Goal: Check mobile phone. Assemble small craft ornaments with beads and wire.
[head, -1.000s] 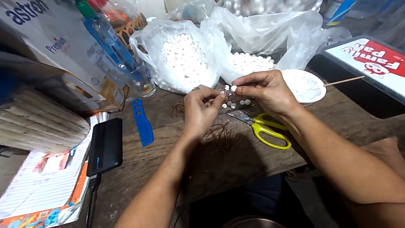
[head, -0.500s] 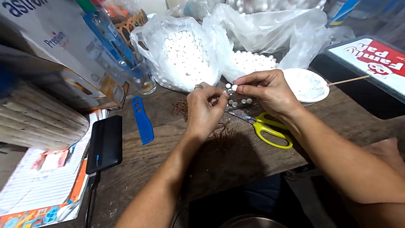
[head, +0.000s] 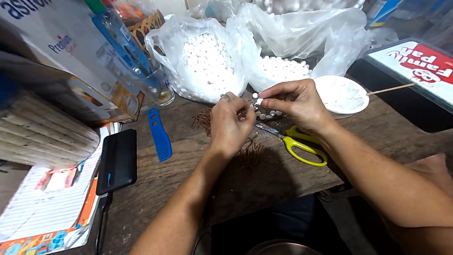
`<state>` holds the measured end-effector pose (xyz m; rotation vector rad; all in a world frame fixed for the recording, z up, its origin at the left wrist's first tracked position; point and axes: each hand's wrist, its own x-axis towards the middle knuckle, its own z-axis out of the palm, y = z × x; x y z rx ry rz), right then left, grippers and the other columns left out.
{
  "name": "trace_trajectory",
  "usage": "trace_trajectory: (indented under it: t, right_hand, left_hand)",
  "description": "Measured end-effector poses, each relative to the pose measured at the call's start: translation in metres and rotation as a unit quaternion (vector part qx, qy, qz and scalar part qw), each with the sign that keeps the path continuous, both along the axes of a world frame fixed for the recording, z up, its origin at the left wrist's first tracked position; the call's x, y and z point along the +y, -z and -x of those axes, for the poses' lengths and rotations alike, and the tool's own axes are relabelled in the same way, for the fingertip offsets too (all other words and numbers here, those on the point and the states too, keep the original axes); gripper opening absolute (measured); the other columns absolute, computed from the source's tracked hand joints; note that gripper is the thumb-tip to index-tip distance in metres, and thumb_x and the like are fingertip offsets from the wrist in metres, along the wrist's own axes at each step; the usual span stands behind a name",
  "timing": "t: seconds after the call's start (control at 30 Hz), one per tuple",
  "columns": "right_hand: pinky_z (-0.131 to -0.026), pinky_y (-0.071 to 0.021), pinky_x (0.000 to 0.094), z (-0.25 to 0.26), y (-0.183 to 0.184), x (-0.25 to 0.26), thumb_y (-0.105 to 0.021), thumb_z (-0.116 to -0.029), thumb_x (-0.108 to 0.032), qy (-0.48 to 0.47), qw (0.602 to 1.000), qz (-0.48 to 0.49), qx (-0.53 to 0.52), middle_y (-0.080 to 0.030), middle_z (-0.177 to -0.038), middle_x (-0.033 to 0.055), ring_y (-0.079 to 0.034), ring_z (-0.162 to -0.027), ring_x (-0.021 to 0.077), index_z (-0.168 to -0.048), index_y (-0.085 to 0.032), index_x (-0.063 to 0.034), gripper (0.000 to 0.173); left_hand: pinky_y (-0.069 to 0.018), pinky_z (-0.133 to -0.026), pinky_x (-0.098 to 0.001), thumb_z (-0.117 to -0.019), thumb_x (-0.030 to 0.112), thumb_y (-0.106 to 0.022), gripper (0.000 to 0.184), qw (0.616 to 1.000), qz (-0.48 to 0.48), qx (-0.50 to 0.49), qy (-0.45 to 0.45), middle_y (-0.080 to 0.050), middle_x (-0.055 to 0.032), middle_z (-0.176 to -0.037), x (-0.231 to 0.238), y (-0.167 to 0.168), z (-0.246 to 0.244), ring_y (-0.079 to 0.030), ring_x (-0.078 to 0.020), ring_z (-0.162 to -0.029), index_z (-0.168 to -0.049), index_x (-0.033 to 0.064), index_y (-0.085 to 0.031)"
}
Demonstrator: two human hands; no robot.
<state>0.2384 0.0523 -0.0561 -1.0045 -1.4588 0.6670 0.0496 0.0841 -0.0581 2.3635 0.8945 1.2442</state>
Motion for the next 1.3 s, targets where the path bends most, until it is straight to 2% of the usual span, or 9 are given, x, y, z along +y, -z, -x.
trace_trajectory:
  t: [0.27,0.43,0.57,0.7,0.97,1.3]
  right_hand:
    - [-0.071,-0.0601,0.0180,0.003,0.003,-0.001,-0.068,-0.0914,0.002,0.005,1.000,-0.010,-0.024,-0.074,-0.085,-0.0011,-0.069,-0.072,0.0001,-0.099,-0.075,0.0008,0.010]
    - [-0.077,-0.0587,0.0149,0.001,0.000,-0.006,-0.069,-0.0913,0.001,0.006,0.995,-0.022,-0.097,-0.072,-0.097,0.0044,-0.069,-0.083,0.0003,-0.105,-0.074,0.0024,0.015]
    - [-0.075,-0.0586,0.0150,0.001,0.002,-0.003,-0.069,-0.0901,-0.001,0.004,0.994,-0.041,-0.105,-0.072,-0.093,0.0037,-0.068,-0.080,-0.0005,-0.100,-0.074,0.0017,0.012]
    - [-0.071,-0.0568,0.0135,0.001,0.002,-0.003,-0.069,-0.0925,-0.006,0.008,0.993,-0.040,-0.113,-0.072,-0.088,0.0000,-0.066,-0.075,-0.0030,-0.095,-0.074,-0.0012,0.008]
    - [-0.074,-0.0569,0.0145,0.000,0.005,-0.003,-0.070,-0.0898,-0.004,0.025,0.986,-0.065,-0.151,-0.072,-0.093,0.0043,-0.067,-0.077,-0.0006,-0.103,-0.073,0.0012,0.014]
    - [-0.071,-0.0556,0.0130,-0.001,0.004,-0.005,-0.068,-0.0926,-0.007,0.022,0.982,-0.058,-0.180,-0.072,-0.091,0.0022,-0.066,-0.076,-0.0020,-0.098,-0.075,-0.0019,0.010]
  left_hand:
    - [-0.0439,-0.061,-0.0224,-0.0893,0.006,-0.069,0.010,1.000,-0.027,0.010,-0.006,-0.058,-0.0051,-0.080,0.002,0.003,-0.001,-0.055,-0.0097,-0.070,-0.080,0.0052,-0.072]
    - [-0.0424,-0.060,-0.0219,-0.0890,0.007,-0.067,0.011,0.999,-0.028,0.005,-0.019,-0.058,-0.0038,-0.078,0.002,0.003,-0.001,-0.055,-0.0089,-0.069,-0.079,0.0062,-0.071]
    - [-0.0449,-0.061,-0.0223,-0.0888,0.006,-0.068,0.010,0.999,-0.037,0.011,-0.023,-0.059,-0.0055,-0.082,0.001,0.005,-0.002,-0.057,-0.0099,-0.071,-0.079,0.0052,-0.071]
    - [-0.0462,-0.060,-0.0251,-0.0882,0.006,-0.068,0.011,0.998,-0.059,0.020,-0.016,-0.059,-0.0074,-0.084,0.002,0.006,-0.003,-0.058,-0.0125,-0.071,-0.078,0.0040,-0.071]
    - [-0.0492,-0.063,-0.0311,-0.0884,0.006,-0.066,0.011,0.993,-0.101,0.049,-0.017,-0.060,-0.0106,-0.085,0.003,0.009,-0.003,-0.060,-0.0185,-0.072,-0.080,0.0014,-0.072]
    - [-0.0480,-0.061,-0.0316,-0.0876,0.006,-0.064,0.013,0.993,-0.111,0.044,-0.011,-0.058,-0.0103,-0.081,0.004,0.011,-0.005,-0.058,-0.0191,-0.070,-0.078,0.0009,-0.071]
